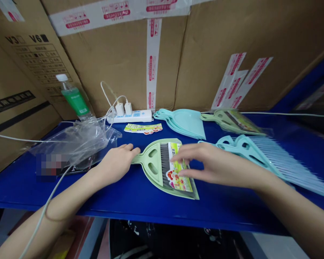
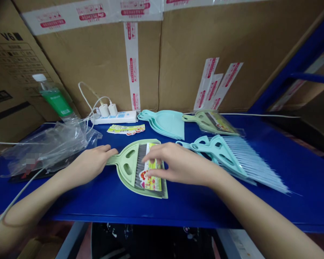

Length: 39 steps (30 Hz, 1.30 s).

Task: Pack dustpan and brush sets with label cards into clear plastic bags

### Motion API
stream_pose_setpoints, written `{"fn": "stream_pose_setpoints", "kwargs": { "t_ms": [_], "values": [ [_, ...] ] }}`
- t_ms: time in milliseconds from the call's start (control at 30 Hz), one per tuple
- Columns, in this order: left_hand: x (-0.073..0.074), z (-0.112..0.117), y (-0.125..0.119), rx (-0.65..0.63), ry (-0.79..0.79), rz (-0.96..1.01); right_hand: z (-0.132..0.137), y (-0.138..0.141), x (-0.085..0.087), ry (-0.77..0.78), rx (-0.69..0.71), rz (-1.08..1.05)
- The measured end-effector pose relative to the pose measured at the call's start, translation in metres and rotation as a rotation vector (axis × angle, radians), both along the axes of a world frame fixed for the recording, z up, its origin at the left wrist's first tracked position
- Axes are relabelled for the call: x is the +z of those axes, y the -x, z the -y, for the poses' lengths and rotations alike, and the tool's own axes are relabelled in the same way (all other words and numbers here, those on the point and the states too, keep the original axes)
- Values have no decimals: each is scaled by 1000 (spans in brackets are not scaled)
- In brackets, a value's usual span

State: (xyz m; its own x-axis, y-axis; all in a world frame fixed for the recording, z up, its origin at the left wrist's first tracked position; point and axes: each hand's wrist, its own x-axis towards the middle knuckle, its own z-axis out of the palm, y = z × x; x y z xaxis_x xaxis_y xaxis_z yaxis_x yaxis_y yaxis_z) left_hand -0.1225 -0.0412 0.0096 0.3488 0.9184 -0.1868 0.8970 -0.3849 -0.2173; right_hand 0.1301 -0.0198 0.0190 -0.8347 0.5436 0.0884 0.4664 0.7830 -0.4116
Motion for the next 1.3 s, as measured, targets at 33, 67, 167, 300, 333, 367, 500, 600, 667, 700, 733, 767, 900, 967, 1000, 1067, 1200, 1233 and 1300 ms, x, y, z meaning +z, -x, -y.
{"fn": "stream_pose_setpoints", "kwargs": {
  "t_ms": [33, 67, 167, 300, 333, 367, 500, 600, 667, 700, 733, 767, 900, 967, 1000, 1067, 1200, 1233, 1300],
  "values": [
    [0, 0, 0, 0, 1, 0, -2, -2, -3, -80, -82, 0],
    [0, 0, 0, 0, 0, -1, -3, -4, -6, -149, -147, 22],
    [0, 1, 0, -7, -6, 1, -4, -5, -15, -228, -190, 138],
    [2, 1, -1, -9, -4, -2, 1, 0, -21, -160, -147, 267],
    [2, 1, -1, -7, -5, -3, 2, 1, -22, -129, -142, 293],
    [2, 1, 0, -8, -6, -1, 3, 2, -22, -101, -140, 312],
    [2, 1, 0, -16, -18, 17, 3, 0, -24, -56, -130, 312],
    [1, 1, 1, -18, -25, 27, 3, 0, -24, -29, -137, 309],
    [0, 1, 1, -22, -30, 30, 2, 1, -23, -15, -139, 323],
    [0, 1, 1, -25, -33, 33, 2, 2, -23, -13, -136, 327],
    [0, 1, 1, -28, -37, 36, 2, 2, -23, -12, -133, 328],
    [0, 0, 1, -28, -41, 37, 2, 2, -23, -9, -130, 328],
    [0, 1, 1, -12, -33, 33, 2, -1, -22, 38, -148, 329],
    [2, 1, 0, -1, -34, 40, 1, -2, -22, 53, -154, 314],
    [2, 1, 0, 4, -39, 48, 1, -3, -21, 56, -155, 309],
    [3, 1, 0, 9, -47, 59, 0, -3, -21, 58, -152, 317],
    [4, 2, -1, 20, -50, 50, 0, -3, -21, 42, -132, 340],
    [4, 2, -1, 20, -51, 48, -1, -3, -21, 37, -130, 340],
    [3, 2, -1, 16, -55, 49, -2, -5, -21, 27, -134, 329]
  ]
}}
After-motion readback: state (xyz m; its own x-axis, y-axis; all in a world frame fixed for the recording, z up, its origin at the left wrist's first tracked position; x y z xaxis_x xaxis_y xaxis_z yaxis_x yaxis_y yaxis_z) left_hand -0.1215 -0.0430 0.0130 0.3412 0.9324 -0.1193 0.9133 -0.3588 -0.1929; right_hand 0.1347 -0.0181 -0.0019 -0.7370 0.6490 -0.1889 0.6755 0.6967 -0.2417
